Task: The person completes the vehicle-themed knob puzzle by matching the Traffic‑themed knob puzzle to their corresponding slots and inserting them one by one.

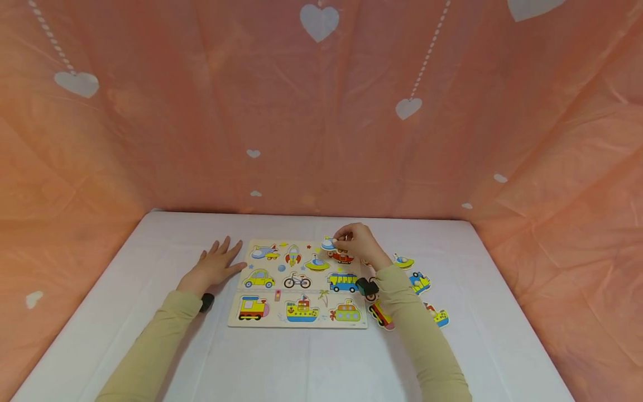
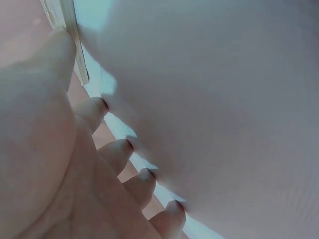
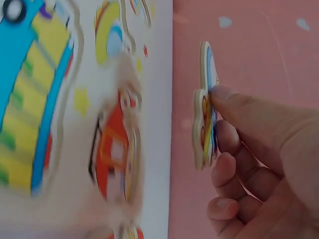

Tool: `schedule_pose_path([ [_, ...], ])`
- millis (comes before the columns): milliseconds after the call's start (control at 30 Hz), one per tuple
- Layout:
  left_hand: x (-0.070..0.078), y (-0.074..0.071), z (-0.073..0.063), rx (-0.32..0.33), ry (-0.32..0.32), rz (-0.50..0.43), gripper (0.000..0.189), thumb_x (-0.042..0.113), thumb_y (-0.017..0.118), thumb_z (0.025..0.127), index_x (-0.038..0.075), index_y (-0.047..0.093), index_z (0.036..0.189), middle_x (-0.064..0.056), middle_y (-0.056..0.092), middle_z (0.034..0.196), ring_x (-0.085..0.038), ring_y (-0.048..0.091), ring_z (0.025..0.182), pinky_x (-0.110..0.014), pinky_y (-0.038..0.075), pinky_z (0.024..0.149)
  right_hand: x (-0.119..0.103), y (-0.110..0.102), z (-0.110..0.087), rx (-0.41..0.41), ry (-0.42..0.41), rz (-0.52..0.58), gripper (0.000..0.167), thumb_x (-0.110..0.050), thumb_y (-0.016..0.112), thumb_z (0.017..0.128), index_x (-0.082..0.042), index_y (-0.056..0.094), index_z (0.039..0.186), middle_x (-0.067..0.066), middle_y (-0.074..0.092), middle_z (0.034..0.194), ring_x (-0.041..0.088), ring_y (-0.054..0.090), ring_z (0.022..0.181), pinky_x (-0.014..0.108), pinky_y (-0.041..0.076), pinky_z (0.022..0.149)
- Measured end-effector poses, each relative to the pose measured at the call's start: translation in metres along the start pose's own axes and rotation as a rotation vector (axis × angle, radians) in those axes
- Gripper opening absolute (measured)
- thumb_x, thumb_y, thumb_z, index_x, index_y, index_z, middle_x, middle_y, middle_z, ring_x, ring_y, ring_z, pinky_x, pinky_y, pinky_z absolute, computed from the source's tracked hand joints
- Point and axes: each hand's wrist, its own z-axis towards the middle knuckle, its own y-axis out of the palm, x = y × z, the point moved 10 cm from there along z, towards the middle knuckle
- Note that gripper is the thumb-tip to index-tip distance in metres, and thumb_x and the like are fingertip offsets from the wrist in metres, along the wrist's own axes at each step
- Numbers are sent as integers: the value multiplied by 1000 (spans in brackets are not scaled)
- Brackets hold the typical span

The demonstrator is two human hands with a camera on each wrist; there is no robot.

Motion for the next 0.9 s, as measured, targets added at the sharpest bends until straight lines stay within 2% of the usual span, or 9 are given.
schedule_pose_path([
  [300,5,-3,-3,0,1,-10,72,44,54,96,7,26,151,-28,10,154,-51,5,139,-65,6,108,-24,37,16,-51,-81,23,7,-14,72,86,-8,73,91,0,62,77,19,51,67,29,42,56],
  [533,6,-3,-1,-6,2,-18,72,45,54,96,8,26,151,-27,9,155,-51,4,139,-65,5,108,-33,59,26,-76,-42,55,6,-16,73,86,-10,73,89,1,61,77,17,51,69,27,42,58],
  [700,8,-2,0,-6,6,-7,73,46,54,95,8,26,151,-27,10,155,-51,5,139,-65,6,108,-39,71,32,-66,-60,68,8,-15,75,84,-9,74,89,-1,62,77,16,50,68,26,41,58],
  [900,10,0,-2,-13,7,-8,72,45,55,95,8,27,151,-28,11,154,-51,5,139,-66,7,108,-44,88,34,-98,-63,109,8,-16,75,84,-9,73,89,0,62,77,16,52,67,26,44,59],
])
